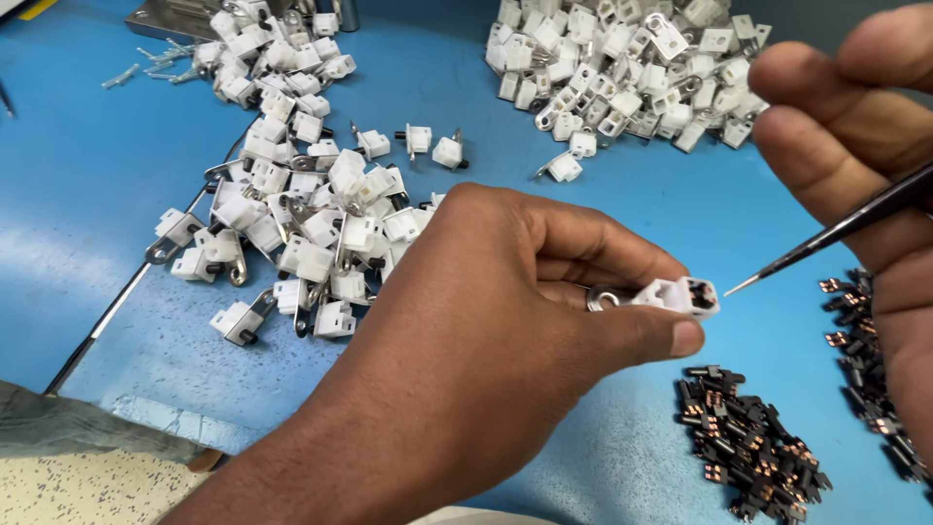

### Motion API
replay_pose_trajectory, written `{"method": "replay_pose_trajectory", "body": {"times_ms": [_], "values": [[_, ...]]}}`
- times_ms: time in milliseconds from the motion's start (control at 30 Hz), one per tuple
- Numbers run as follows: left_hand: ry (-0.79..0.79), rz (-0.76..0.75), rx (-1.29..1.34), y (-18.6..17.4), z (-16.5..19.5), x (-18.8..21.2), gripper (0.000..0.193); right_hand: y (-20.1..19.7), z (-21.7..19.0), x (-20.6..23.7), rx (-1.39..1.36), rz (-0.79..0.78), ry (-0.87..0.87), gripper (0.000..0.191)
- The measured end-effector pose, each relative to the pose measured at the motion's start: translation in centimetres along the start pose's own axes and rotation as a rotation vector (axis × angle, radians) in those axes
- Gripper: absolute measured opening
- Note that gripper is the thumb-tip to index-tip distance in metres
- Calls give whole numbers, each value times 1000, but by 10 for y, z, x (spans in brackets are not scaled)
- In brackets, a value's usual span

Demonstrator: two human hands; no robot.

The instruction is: The person uses tweezers to insert small copper contacts into white plastic housings. They pick up a housing, place a contact inside, and set the assembled unit aside on the table. The process is repeated continuously with components from piles on the workbench.

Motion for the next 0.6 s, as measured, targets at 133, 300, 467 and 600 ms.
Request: {"method": "replay_pose_trajectory", "body": {"times_ms": [133, 300, 467, 600], "values": [[6, -2, 20, -1, 3, 3, 26, 12, -11, -3, -61, 6, 128, 40], [-51, 76, -44, -2, -7, 0, 28, 29, 32, -8, -92, -252, 163, 32], [28, 82, 58, -11, -14, -4, 27, 16, 87, -9, -462, -77, 198, 22], [-42, 256, -84, -70, -18, -4, 27, 22, 103, -21, -356, 110, 358, 23]]}}
Point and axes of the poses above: each hand's wrist, its own x-axis away from the middle knuckle, its own y-axis out of the palm, z = x × y, the point moved 8 cm from there along -x, towards the middle knuckle
